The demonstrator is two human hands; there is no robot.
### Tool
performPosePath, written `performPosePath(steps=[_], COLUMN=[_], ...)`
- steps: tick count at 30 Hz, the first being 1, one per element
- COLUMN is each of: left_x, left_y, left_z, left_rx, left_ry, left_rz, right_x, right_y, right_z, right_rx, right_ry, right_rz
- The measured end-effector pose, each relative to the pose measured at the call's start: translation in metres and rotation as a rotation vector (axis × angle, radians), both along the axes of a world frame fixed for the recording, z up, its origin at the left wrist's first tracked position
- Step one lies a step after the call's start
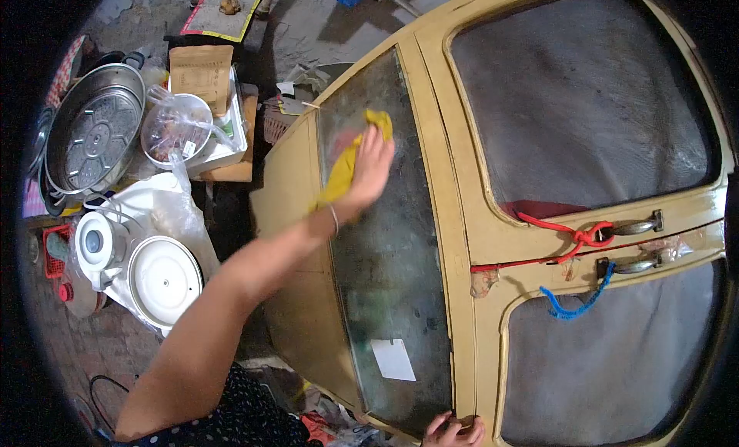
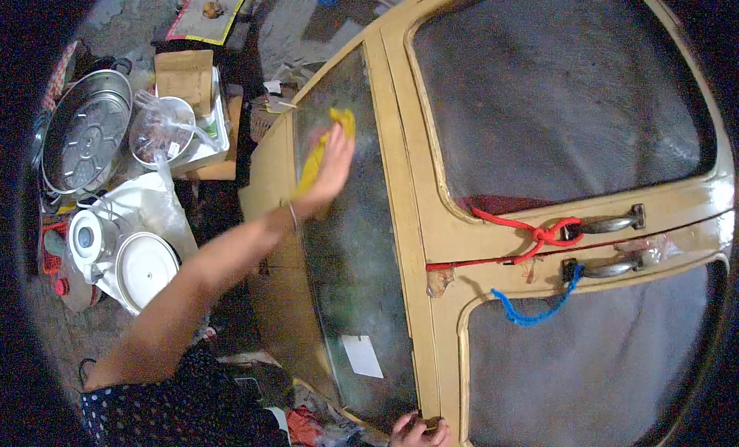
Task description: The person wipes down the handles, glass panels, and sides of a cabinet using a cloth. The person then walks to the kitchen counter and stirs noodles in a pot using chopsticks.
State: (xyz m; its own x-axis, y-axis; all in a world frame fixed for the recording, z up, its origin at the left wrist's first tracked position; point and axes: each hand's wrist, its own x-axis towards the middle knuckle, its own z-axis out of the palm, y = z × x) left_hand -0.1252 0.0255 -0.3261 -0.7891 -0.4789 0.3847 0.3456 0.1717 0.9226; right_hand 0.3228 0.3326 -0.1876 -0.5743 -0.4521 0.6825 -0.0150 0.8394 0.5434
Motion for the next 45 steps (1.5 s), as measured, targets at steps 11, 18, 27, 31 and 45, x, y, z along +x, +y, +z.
performPosePath(steps=[11, 18, 27, 31, 45], left_x=[-0.064, 0.027, 0.23, 0.243, -0.099], left_y=[-0.083, -0.019, 0.103, 0.111, -0.068], left_z=[-0.018, -0.061, -0.036, 0.004, -0.06], left_rx=[0.355, 0.298, 0.308, 0.18, 0.206], left_ry=[-0.07, -0.177, -0.341, -0.133, -0.124], left_rz=[-0.054, -0.085, -0.283, -0.302, 0.029], right_x=[0.001, 0.0, -0.001, -0.002, 0.0], right_y=[-0.013, 0.015, 0.009, -0.007, -0.007], right_z=[0.011, -0.005, -0.001, 0.004, 0.007], right_rx=[0.23, 0.184, 0.133, 0.121, 0.202], right_ry=[-0.052, 0.049, 0.06, 0.022, -0.019], right_rz=[-0.133, 0.012, 0.005, -0.026, -0.135])
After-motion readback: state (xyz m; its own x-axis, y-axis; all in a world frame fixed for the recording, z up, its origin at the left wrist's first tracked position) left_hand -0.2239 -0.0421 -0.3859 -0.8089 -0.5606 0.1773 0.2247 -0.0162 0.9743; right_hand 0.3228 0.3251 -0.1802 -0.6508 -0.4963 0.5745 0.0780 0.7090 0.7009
